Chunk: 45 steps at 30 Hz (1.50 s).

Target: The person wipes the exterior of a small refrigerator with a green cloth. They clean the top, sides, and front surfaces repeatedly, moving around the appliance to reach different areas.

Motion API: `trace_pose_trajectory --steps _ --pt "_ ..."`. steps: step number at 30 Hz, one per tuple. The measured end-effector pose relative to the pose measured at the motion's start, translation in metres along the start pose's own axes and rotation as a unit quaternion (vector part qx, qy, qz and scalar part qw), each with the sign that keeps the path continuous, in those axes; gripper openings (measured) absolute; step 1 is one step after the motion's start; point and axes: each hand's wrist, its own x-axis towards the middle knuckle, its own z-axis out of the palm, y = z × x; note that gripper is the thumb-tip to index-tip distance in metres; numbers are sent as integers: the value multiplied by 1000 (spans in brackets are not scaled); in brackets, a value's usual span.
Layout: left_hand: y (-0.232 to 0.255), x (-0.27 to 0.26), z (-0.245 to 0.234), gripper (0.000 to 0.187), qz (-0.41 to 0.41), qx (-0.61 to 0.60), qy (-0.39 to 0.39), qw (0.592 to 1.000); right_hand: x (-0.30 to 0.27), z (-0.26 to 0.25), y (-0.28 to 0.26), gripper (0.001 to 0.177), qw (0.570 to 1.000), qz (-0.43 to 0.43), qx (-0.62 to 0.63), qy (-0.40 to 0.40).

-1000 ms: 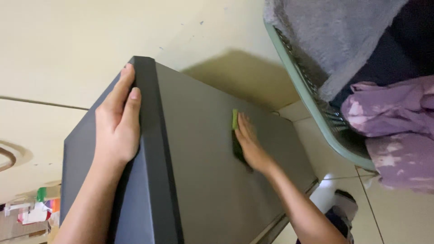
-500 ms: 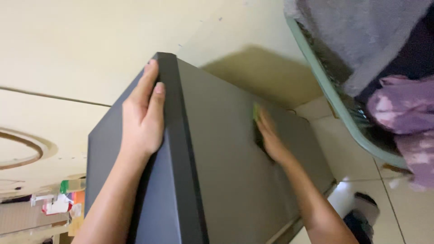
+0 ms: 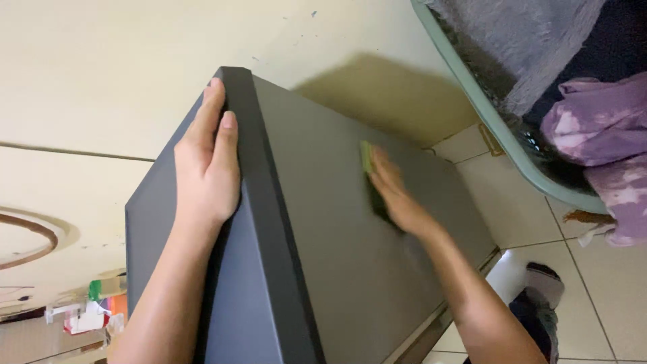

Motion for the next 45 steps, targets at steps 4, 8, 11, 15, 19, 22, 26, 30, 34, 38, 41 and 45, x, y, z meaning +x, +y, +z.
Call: trace_pose_trajectory --steps 4,8,11,15,19,22,26,30,34,38,41,45 --pt "5 1 1 50 -19 -5 1 1000 -62 4 -12 78 979 191 64 35" --pt "-5 1 3 49 7 12 -1 1000 -81 16 -136 79 992 109 67 9" --pt "-15 6 3 47 34 14 3 999 -37 11 -181 59 997 -73 -23 -19" --pt "-4 3 3 49 19 -12 1 1000 5 3 -112 80 999 -45 3 2" --pt "-9 3 6 49 13 -10 5 1000 -37 -7 -25 74 985 162 67 0" --pt "-11 4 8 46 46 12 22 999 -87 -6 -59 74 963 235 128 16" --pt "-17 3 8 49 49 12 6 999 -93 14 -150 69 992 76 98 -15" --pt "-20 5 12 49 58 4 14 998 -43 14 -202 69 999 -1 12 -47" --pt "-25 7 17 51 64 24 15 998 -26 5 -97 76 994 89 69 1" --pt "-31 6 28 49 76 39 40 996 -85 -6 -2 61 974 213 47 53" --pt "-13 6 21 53 35 14 4 999 -83 -4 -127 83 904 407 120 53" --pt "-21 6 29 52 38 20 19 999 -45 9 -199 79 982 181 38 -28"
